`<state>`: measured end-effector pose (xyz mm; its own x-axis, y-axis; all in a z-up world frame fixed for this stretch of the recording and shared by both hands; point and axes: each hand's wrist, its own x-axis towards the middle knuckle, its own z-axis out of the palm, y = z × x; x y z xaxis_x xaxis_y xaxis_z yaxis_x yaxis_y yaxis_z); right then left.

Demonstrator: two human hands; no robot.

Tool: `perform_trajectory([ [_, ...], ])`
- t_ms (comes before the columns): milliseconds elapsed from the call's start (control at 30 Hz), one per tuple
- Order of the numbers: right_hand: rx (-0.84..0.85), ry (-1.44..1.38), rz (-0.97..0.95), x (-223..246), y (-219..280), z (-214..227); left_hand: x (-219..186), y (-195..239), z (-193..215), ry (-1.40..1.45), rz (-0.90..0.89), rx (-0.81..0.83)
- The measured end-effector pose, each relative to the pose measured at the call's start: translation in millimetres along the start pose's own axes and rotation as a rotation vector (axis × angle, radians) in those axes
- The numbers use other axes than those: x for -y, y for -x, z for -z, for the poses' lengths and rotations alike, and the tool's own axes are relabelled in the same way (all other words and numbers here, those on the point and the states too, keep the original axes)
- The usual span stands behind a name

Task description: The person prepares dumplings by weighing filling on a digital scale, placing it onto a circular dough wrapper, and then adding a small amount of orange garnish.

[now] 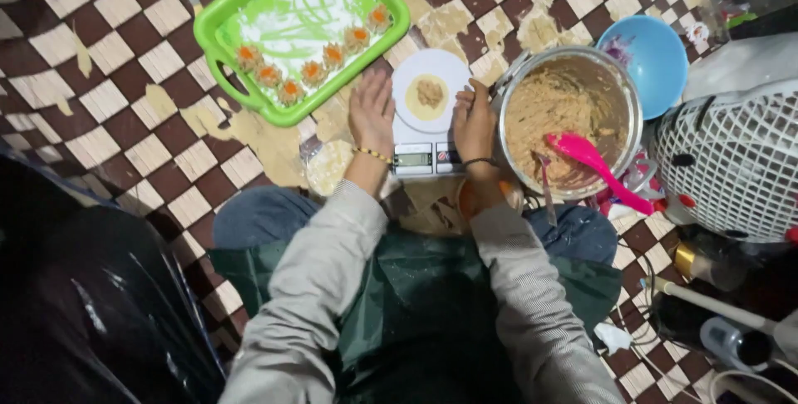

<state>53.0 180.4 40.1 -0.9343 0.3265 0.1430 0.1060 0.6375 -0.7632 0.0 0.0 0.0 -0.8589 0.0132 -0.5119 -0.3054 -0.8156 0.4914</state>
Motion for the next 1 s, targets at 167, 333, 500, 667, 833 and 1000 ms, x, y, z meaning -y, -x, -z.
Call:
perform_trajectory([
  [167,0.145,-0.129,0.014,59.5,46.3,59.6,-123.0,95.1,-71.4,-0.024,-0.071,0.259],
  [333,0.158,-0.132,-0.006,98.2,107.4,121.1,-175.9,99.3,-18.9,0.0,-0.042,0.32],
  [500,0.129,0.138,0.099,34.6,181.5,146.4,-187.2,87.6,2.1,0.206,0.03,-0.024],
  [667,0.166,0.107,-0.088,58.3,213.4,174.1,-184.6,97.3,-6.3,0.204,0.039,0.013],
  [833,0.208,0.007,-0.203,62.0,229.1,175.6,-181.9,89.4,3.7,0.205,0.039,-0.019],
  [1000,0.302,0.005,0.02,70.1,205.6,153.6,-180.4,93.7,-1.7,0.161,0.05,-0.043],
])
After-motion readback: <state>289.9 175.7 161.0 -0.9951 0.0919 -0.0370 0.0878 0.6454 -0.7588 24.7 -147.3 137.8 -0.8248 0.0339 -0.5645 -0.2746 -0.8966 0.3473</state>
